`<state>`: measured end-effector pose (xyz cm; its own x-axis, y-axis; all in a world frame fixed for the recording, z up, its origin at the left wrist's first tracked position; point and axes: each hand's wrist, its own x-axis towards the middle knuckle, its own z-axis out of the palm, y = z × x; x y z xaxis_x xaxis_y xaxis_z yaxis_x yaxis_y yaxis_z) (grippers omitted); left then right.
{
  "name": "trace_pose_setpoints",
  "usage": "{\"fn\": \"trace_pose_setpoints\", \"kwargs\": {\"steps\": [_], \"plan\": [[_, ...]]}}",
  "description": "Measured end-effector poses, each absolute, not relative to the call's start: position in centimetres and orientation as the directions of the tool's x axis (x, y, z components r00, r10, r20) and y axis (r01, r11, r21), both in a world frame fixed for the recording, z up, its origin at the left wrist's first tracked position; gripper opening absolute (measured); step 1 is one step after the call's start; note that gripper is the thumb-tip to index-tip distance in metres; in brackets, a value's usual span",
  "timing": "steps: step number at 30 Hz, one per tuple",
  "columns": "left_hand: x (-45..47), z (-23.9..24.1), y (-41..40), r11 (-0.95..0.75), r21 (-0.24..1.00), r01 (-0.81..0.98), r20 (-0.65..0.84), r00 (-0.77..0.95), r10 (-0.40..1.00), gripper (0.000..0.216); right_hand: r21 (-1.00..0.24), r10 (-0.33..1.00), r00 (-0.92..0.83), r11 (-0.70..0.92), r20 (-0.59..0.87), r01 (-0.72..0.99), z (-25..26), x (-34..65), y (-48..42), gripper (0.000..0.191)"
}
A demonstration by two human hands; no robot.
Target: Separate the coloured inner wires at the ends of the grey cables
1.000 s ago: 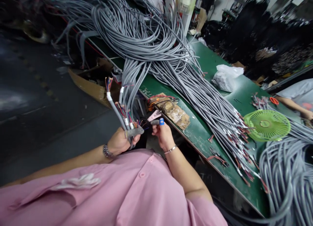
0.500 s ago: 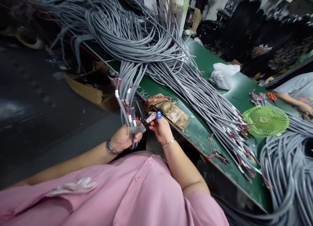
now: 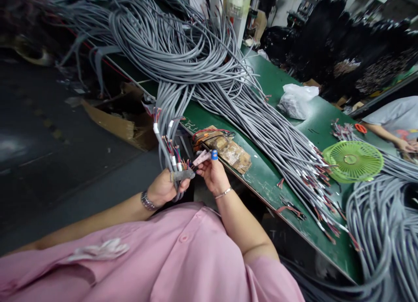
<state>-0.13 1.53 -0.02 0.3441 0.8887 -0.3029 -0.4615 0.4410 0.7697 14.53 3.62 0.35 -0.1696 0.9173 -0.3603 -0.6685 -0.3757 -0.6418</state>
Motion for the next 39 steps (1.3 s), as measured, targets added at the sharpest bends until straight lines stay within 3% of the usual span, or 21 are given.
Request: {"fn": "trace_pose_setpoints", "kwargs": {"steps": [6,10,14,20,29,39], "plan": [[-0.2,0.8,-0.1,0.382,0.783,-0.490,-0.282,0.267,0.922,0.020,-0.617,0.902,-0.256,-0.426,-0.348,-0.662,0.5,15.0,3.2,0.049],[0.0,1.2,-0.5,0.374,0.794,-0.479,-0.313,0.204,0.927,0.017,-0.683,0.935,-0.181,-0.347,-0.305,-0.643,0.6,14.8,2.9,0.035],[0.4,1.5,-0.3,0.367,0.792,-0.487,-0.328,0.166,0.930,0.016,-0.736,0.959,-0.097,-0.268,-0.267,-0.621,0.4,14.5,3.0,0.036],[0.8,1.5,0.1,0.377,0.786,-0.490,-0.355,0.141,0.924,0.014,-0.659,0.933,-0.147,-0.337,-0.328,-0.672,0.0,14.6,3.9,0.038],[0.9,0.7,0.2,0.365,0.801,-0.474,-0.340,0.141,0.930,0.013,-0.657,0.941,-0.015,-0.248,-0.338,-0.712,-0.1,13.8,4.3,0.030],[0.4,0.6,0.0,0.376,0.795,-0.476,-0.348,0.150,0.926,0.016,-0.634,0.919,-0.179,-0.374,-0.351,-0.677,0.1,14.5,3.5,0.053]]}}
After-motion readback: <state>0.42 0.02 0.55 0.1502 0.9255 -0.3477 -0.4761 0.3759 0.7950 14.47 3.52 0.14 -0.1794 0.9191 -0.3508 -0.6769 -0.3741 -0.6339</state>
